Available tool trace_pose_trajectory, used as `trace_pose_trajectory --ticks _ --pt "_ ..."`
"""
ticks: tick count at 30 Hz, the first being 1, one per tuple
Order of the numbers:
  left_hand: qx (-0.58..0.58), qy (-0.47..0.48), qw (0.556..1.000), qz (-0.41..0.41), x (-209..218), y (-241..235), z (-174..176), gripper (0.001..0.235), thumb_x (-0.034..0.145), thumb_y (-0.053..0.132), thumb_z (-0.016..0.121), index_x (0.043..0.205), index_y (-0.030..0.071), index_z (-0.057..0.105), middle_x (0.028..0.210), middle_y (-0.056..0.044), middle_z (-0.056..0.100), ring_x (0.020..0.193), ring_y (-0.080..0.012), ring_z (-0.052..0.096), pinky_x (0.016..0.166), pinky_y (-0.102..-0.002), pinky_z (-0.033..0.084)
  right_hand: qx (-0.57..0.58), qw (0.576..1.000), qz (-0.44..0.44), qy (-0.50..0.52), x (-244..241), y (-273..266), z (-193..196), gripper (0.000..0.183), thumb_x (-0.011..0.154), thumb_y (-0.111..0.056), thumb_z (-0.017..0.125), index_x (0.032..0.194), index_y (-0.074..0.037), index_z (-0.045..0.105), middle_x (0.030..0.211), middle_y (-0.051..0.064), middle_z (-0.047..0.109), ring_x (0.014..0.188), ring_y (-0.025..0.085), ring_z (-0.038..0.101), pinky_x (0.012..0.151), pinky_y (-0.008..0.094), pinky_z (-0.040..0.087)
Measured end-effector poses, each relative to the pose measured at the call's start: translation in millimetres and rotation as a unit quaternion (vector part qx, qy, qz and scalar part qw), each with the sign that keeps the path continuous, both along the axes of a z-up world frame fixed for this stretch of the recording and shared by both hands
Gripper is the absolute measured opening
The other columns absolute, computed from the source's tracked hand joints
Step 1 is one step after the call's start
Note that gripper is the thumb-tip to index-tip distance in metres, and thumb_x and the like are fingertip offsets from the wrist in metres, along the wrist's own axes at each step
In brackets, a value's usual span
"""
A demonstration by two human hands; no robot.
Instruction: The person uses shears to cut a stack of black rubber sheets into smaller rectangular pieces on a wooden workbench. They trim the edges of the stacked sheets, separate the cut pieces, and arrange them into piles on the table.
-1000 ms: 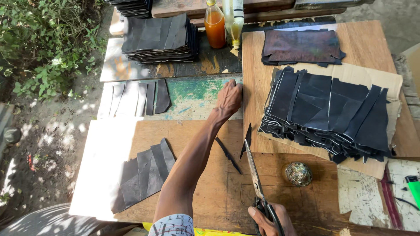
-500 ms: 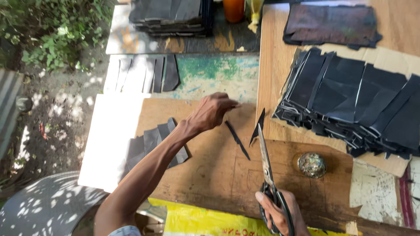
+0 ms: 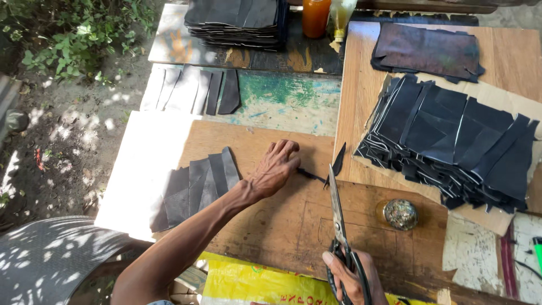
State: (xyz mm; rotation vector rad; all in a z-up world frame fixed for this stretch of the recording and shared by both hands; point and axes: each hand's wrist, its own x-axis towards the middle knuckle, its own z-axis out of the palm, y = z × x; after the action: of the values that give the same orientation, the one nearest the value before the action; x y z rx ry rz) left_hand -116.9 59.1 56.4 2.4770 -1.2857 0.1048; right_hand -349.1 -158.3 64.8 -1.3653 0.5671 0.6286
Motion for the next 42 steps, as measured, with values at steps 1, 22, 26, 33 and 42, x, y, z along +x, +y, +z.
trace_pose_trajectory --ticks 1,22,26,33,42 --pt "-0.013 -0.025 1.0 0.003 -9.2 0.9 -4.3 0.022 0.076 0.002 0.059 0.098 0.001 0.059 0.11 -0.019 0.055 0.104 -0.0365 0.055 0.086 -0.047 0.046 -0.004 1.0 0.003 -0.013 -4.6 0.3 1.2 0.041 0.086 -0.034 0.073 0.068 0.0 0.059 0.047 0.007 0.053 0.036 0.018 0.054 0.037 0.034 0.041" --pt "-0.176 0.165 0.965 0.099 -44.6 -85.3 -27.2 0.029 0.076 -0.017 0.054 0.098 -0.002 0.065 0.118 -0.024 0.06 0.097 -0.0388 0.066 0.077 -0.045 0.057 0.019 0.989 -0.067 -0.128 -29.3 -8.2 50.0 0.033 0.092 -0.021 0.064 0.066 -0.003 0.056 0.044 0.006 0.052 0.032 0.017 0.05 0.034 0.032 0.038" --pt "-0.156 0.296 0.942 -0.004 11.2 -85.9 -29.0 0.027 0.086 -0.011 0.052 0.1 0.004 0.07 0.15 -0.022 0.047 0.099 -0.0309 0.072 0.073 -0.037 0.064 -0.017 0.991 -0.024 -0.133 -30.9 -9.1 47.0 0.037 0.094 -0.024 0.063 0.063 -0.004 0.057 0.042 0.007 0.054 0.033 0.017 0.052 0.035 0.03 0.04" --pt "-0.094 0.217 0.972 0.017 17.4 -84.4 -40.8 0.018 0.08 -0.002 0.07 0.096 0.007 0.073 0.095 -0.015 0.074 0.089 -0.0319 0.07 0.076 -0.041 0.055 -0.001 0.984 -0.126 -0.124 -45.0 -5.1 18.0 0.015 0.088 -0.013 0.064 0.075 -0.009 0.059 0.047 0.007 0.052 0.033 0.018 0.047 0.033 0.032 0.033" --pt "-0.518 0.096 0.836 0.154 -144.0 -69.5 24.4 0.037 0.08 -0.008 0.062 0.113 0.009 0.067 0.1 -0.011 0.067 0.096 -0.0287 0.067 0.087 -0.035 0.055 0.003 0.971 -0.218 -0.099 -57.5 -41.5 -45.5 0.01 0.089 -0.014 0.065 0.082 -0.009 0.06 0.05 0.006 0.051 0.034 0.018 0.046 0.033 0.032 0.033"
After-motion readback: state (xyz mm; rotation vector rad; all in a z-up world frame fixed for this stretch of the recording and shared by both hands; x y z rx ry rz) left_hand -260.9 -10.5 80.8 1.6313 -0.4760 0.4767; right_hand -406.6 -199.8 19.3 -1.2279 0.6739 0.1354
